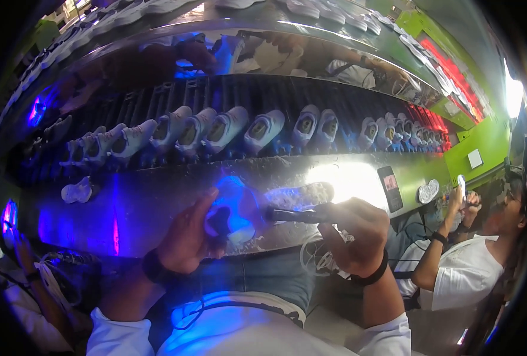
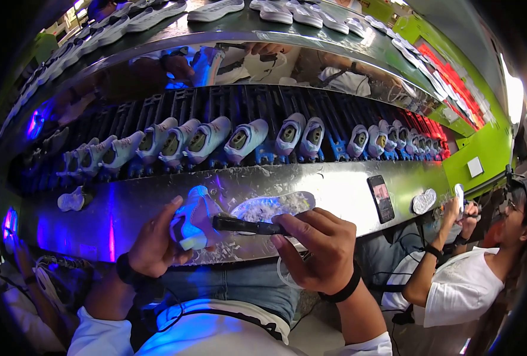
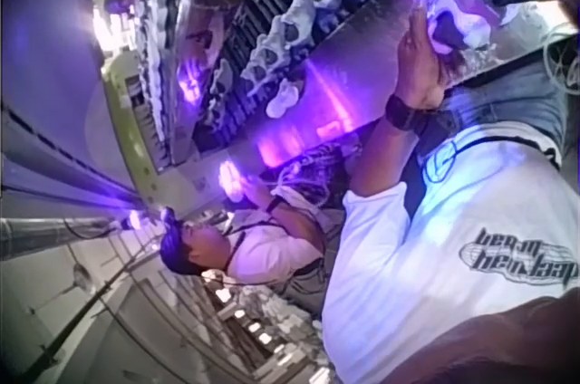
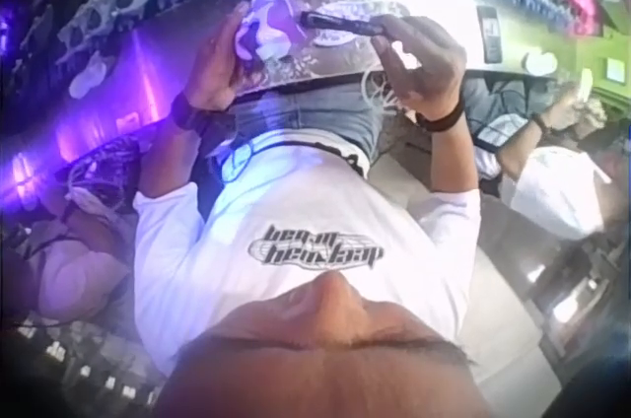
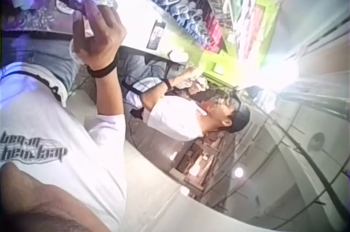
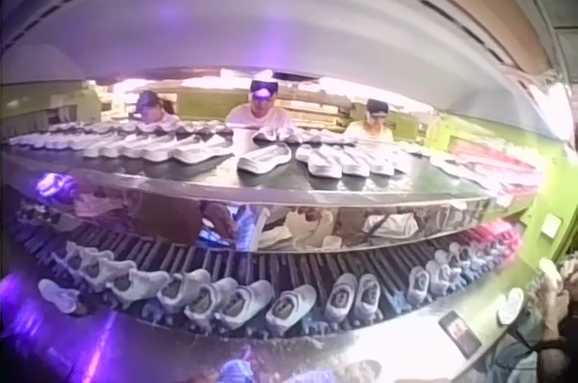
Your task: Apply components and inspect shoe soles on a factory production line.
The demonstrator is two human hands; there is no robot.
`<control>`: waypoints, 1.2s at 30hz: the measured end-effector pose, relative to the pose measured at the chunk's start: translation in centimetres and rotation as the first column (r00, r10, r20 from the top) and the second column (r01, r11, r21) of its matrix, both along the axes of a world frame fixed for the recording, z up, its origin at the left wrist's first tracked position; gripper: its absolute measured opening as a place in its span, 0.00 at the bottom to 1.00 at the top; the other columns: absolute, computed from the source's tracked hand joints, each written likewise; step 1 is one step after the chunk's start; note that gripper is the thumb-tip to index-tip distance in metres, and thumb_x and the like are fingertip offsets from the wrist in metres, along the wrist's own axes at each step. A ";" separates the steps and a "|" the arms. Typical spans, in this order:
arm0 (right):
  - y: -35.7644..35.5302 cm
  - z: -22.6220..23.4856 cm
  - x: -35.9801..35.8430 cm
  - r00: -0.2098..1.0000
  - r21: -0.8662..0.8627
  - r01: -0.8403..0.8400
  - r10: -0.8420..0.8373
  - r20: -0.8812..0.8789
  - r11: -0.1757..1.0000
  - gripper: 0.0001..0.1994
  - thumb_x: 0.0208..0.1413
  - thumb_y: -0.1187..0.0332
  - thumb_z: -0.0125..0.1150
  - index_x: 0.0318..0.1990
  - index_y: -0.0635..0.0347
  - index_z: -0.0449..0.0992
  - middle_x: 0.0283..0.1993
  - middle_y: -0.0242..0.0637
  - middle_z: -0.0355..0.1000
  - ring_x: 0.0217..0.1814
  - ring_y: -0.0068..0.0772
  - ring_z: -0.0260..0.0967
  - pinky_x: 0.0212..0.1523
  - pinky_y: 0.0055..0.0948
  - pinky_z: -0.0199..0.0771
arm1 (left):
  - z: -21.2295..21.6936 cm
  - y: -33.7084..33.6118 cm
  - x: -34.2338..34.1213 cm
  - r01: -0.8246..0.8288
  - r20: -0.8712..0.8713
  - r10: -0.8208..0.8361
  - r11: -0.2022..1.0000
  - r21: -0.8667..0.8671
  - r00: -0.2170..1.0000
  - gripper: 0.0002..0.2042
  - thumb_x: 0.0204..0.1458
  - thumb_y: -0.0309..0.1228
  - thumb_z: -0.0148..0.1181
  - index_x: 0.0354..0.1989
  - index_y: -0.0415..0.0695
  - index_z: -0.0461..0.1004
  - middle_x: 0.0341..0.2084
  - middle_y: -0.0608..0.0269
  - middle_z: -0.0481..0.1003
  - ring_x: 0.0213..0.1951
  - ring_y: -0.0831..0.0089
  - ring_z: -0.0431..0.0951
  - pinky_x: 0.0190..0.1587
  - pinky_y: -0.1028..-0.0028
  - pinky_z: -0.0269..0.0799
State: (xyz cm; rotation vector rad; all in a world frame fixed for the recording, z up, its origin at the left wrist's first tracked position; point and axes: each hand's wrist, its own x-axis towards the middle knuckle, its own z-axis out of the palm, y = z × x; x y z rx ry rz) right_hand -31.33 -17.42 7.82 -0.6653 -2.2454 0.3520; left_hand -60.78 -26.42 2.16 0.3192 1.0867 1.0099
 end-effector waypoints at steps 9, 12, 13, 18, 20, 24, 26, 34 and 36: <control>1.2 -1.1 0.5 0.996 0.089 -0.055 0.061 -0.068 0.995 0.17 0.44 0.74 0.75 0.45 0.63 0.85 0.33 0.40 0.81 0.26 0.39 0.75 0.28 0.32 0.74 | 0.9 -0.7 2.0 0.149 0.018 -0.151 0.986 0.079 0.988 0.33 0.72 0.58 0.38 0.67 0.38 0.67 0.43 0.29 0.79 0.23 0.65 0.81 0.17 0.77 0.70; 1.0 -1.6 0.9 0.994 0.085 -0.045 0.053 -0.095 0.995 0.17 0.44 0.74 0.74 0.45 0.63 0.85 0.33 0.40 0.81 0.26 0.38 0.74 0.28 0.31 0.74 | 0.1 -2.1 0.6 0.227 0.312 -0.282 0.953 0.202 0.907 0.33 0.68 0.24 0.52 0.78 0.45 0.46 0.63 0.49 0.69 0.44 0.63 0.81 0.35 0.79 0.76; 1.0 -2.0 0.9 0.990 0.079 -0.048 0.058 -0.125 0.996 0.17 0.44 0.74 0.74 0.45 0.63 0.85 0.32 0.40 0.81 0.26 0.37 0.74 0.28 0.31 0.73 | -0.1 -2.3 0.8 0.231 0.311 -0.285 0.952 0.200 0.907 0.33 0.68 0.24 0.52 0.78 0.45 0.46 0.63 0.49 0.69 0.44 0.63 0.81 0.35 0.79 0.76; 0.4 -3.5 1.1 0.977 0.031 -0.043 0.048 -0.210 0.999 0.16 0.45 0.74 0.72 0.45 0.64 0.86 0.32 0.41 0.81 0.25 0.37 0.72 0.28 0.30 0.72 | -1.7 -2.7 1.3 0.490 -0.265 -0.427 0.601 0.631 0.865 0.32 0.71 0.47 0.46 0.71 0.33 0.55 0.45 0.24 0.70 0.25 0.60 0.79 0.26 0.72 0.76; 0.3 -4.1 1.4 0.976 -0.010 -0.020 0.017 -0.217 1.000 0.15 0.46 0.73 0.71 0.45 0.65 0.86 0.32 0.42 0.81 0.26 0.36 0.73 0.28 0.30 0.72 | -1.4 -2.8 1.7 0.234 0.340 -0.364 0.900 0.367 0.867 0.32 0.71 0.47 0.47 0.70 0.31 0.55 0.44 0.25 0.70 0.25 0.60 0.78 0.26 0.72 0.76; 0.2 -5.8 1.6 0.960 0.007 -0.015 0.017 -0.279 1.000 0.14 0.48 0.73 0.71 0.44 0.66 0.86 0.31 0.42 0.80 0.27 0.36 0.74 0.28 0.30 0.72 | -2.0 -2.3 1.7 0.171 0.770 -0.107 0.985 -0.003 0.629 0.32 0.71 0.49 0.46 0.68 0.30 0.57 0.45 0.22 0.69 0.26 0.57 0.79 0.25 0.71 0.76; -0.2 -6.6 1.8 0.957 -0.105 0.013 -0.043 -0.287 0.994 0.14 0.49 0.73 0.71 0.44 0.66 0.86 0.31 0.41 0.80 0.27 0.36 0.75 0.28 0.29 0.72 | -2.4 -1.8 1.9 0.189 0.822 -0.104 0.982 -0.004 0.560 0.32 0.71 0.50 0.44 0.67 0.30 0.58 0.46 0.21 0.69 0.27 0.55 0.79 0.26 0.69 0.77; -1.6 -9.1 5.1 0.900 -0.338 0.304 -0.384 -0.204 0.891 0.08 0.57 0.72 0.71 0.40 0.69 0.85 0.29 0.45 0.80 0.27 0.34 0.77 0.30 0.29 0.73 | -1.6 2.7 3.6 0.482 0.120 -0.527 0.832 0.274 0.841 0.31 0.68 0.52 0.52 0.70 0.40 0.63 0.54 0.34 0.74 0.43 0.54 0.81 0.46 0.63 0.79; -2.0 -8.5 5.3 0.901 -0.529 0.246 -0.393 -0.184 0.812 0.09 0.58 0.71 0.72 0.40 0.69 0.85 0.28 0.45 0.80 0.27 0.32 0.78 0.30 0.28 0.73 | -3.0 5.9 5.1 0.493 0.215 -0.552 0.826 0.271 0.806 0.31 0.67 0.48 0.56 0.72 0.42 0.61 0.51 0.42 0.78 0.40 0.60 0.82 0.44 0.66 0.79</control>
